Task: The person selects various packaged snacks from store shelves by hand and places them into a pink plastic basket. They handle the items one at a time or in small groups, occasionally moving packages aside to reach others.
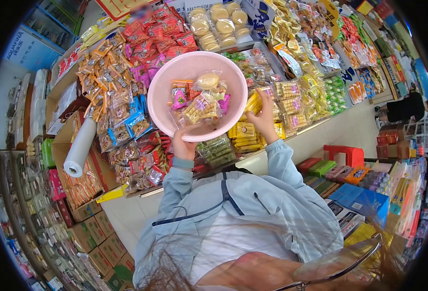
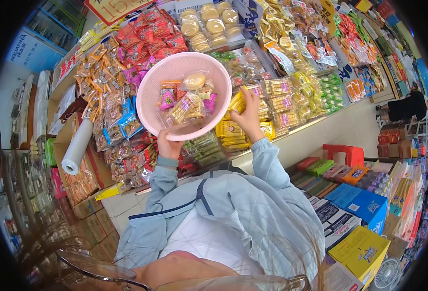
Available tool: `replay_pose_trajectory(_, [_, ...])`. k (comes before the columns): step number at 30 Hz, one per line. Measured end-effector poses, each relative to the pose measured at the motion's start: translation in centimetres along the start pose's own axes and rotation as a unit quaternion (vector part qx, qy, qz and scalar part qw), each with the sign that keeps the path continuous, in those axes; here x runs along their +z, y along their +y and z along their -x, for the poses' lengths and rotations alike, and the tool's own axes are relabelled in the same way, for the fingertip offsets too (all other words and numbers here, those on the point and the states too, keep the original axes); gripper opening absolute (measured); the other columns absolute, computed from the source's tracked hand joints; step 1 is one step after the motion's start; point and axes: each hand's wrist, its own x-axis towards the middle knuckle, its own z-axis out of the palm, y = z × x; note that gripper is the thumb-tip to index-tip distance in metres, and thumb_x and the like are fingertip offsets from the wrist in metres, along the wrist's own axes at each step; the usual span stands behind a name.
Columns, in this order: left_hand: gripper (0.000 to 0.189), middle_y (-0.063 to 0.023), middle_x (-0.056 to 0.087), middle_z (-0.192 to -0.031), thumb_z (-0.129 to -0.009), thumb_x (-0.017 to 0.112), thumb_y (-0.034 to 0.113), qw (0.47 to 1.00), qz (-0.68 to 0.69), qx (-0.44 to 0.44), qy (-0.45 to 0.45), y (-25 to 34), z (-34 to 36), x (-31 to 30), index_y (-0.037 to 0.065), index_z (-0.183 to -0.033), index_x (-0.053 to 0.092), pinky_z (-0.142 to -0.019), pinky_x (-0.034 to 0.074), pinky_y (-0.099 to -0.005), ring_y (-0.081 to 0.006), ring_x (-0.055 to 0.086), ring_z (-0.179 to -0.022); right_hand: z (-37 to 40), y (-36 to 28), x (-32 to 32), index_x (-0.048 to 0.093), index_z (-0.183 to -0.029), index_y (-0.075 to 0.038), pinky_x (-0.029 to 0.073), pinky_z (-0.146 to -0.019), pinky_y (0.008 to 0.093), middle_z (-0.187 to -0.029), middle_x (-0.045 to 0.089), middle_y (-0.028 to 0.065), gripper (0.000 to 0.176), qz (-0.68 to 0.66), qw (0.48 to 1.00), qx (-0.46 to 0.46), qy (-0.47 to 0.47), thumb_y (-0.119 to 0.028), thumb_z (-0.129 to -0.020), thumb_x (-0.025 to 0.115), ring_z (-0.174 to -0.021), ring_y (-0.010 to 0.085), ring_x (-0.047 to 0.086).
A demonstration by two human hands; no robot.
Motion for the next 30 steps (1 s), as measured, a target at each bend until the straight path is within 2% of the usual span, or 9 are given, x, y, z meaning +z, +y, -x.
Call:
replay_pose_trajectory(6, [0.051, -0.0192, 0.057, -0.128, -0.086, 0.05, 0.024, 1.0, -0.019, 0.003, 0.002, 0.3, 0.0, 0.3, -0.005, -0.128, 0.048, -0.101, 0.042, -0.0527, -0.0339, 0.053, -0.121, -4.0, -2.4, -3.2, 0.057, -0.129, -0.019, 0.036, -0.104, 0.0505, -0.13, 0.046, 0.0205, 0.068, 0.218, 0.971, -0.091, -0.031, -0.014, -0.063, 0.074, -0.122, 0.0407, 0.042])
replay_pose_trajectory(9, [0.051, -0.0182, 0.056, -0.129, -0.086, 0.049, 0.024, 0.999, -0.013, 0.015, 0.036, 0.2, 0.4, 1.1, -0.003, -0.13, 0.046, -0.101, 0.042, -0.0529, -0.0336, 0.053, -0.122, -5.0, -3.5, -3.2, 0.058, -0.127, -0.02, 0.036, -0.102, 0.0502, -0.132, 0.045, 0.0185, 0.067, 0.232, 0.965, -0.12, -0.014, -0.01, -0.063, 0.073, -0.124, 0.0406, 0.041])
replay_pose_trajectory(13, [0.043, -0.0161, 0.059, -0.124, -0.087, 0.052, 0.02, 1.0, 0.008, 0.007, 0.024, 0.3, 0.3, 0.7, -0.003, -0.123, 0.053, -0.1, 0.045, -0.0507, -0.0309, 0.056, -0.118, -5.6, -4.7, -2.9, 0.059, -0.126, -0.02, 0.037, -0.101, 0.0506, -0.134, 0.045, 0.0171, 0.067, 0.296, 0.94, -0.168, 0.011, -0.009, -0.062, 0.074, -0.124, 0.0413, 0.041])
replay_pose_trajectory(16, [0.044, -0.0153, 0.058, -0.125, -0.086, 0.053, 0.02, 1.0, 0.004, -0.002, 0.019, 0.4, 0.2, 0.6, -0.002, -0.124, 0.052, -0.1, 0.045, -0.0505, -0.0305, 0.056, -0.118, -6.1, -5.9, -4.2, 0.06, -0.124, -0.019, 0.037, -0.102, 0.0502, -0.134, 0.045, 0.0179, 0.064, 0.308, 0.941, -0.136, 0.03, -0.01, -0.062, 0.076, -0.125, 0.041, 0.041])
replay_pose_trajectory(19, [0.045, -0.0144, 0.058, -0.125, -0.086, 0.053, 0.02, 1.0, 0.009, 0.0, 0.016, 0.1, 0.2, 0.3, 0.0, -0.127, 0.05, -0.1, 0.045, -0.0504, -0.0299, 0.055, -0.119, -6.7, -6.5, -3.5, 0.061, -0.12, -0.017, 0.035, -0.101, 0.0519, -0.133, 0.046, 0.0178, 0.057, 0.151, 0.979, -0.11, 0.076, -0.015, -0.065, 0.076, -0.124, 0.0399, 0.043])
replay_pose_trajectory(22, [0.047, -0.0138, 0.058, -0.124, -0.086, 0.053, 0.02, 1.0, 0.01, 0.008, 0.022, 0.0, 0.1, 0.5, 0.001, -0.129, 0.049, -0.1, 0.045, -0.0504, -0.0296, 0.055, -0.119, -6.7, -6.4, 0.4, 0.058, -0.125, -0.019, 0.031, -0.104, 0.0566, -0.137, 0.045, 0.019, 0.06, 0.071, 0.991, -0.111, -0.031, -0.025, -0.068, 0.077, -0.128, 0.0401, 0.041])
replay_pose_trajectory(25, [0.049, -0.0137, 0.058, -0.124, -0.086, 0.053, 0.02, 1.0, 0.004, 0.01, 0.02, -0.2, -0.2, 0.1, 0.001, -0.13, 0.048, -0.099, 0.045, -0.0506, -0.0296, 0.055, -0.119, -5.5, -6.8, 3.4, 0.055, -0.13, -0.024, 0.026, -0.106, 0.0618, -0.141, 0.043, 0.019, 0.064, 0.244, 0.95, -0.127, -0.15, -0.033, -0.071, 0.077, -0.132, 0.0398, 0.038])
replay_pose_trajectory(28, [0.049, -0.0137, 0.058, -0.125, -0.086, 0.053, 0.02, 1.0, -0.005, 0.016, 0.014, -0.3, -0.2, 0.2, 0.001, -0.131, 0.047, -0.1, 0.045, -0.051, -0.0298, 0.055, -0.12, -5.3, -7.0, 2.9, 0.052, -0.134, -0.024, 0.022, -0.109, 0.0629, -0.14, 0.046, 0.0187, 0.068, 0.315, 0.916, -0.102, -0.225, -0.034, -0.073, 0.079, -0.134, 0.0368, 0.038])
replay_pose_trajectory(30, [0.05, -0.0138, 0.058, -0.125, -0.086, 0.053, 0.02, 1.0, 0.002, -0.003, 0.0, 0.0, 0.2, 0.6, 0.001, -0.131, 0.047, -0.1, 0.045, -0.0513, -0.03, 0.055, -0.12, -5.2, -7.1, 2.1, 0.053, -0.134, -0.021, 0.028, -0.108, 0.0587, -0.14, 0.047, 0.0175, 0.064, 0.24, 0.947, -0.108, -0.183, -0.028, -0.075, 0.077, -0.131, 0.0365, 0.042])
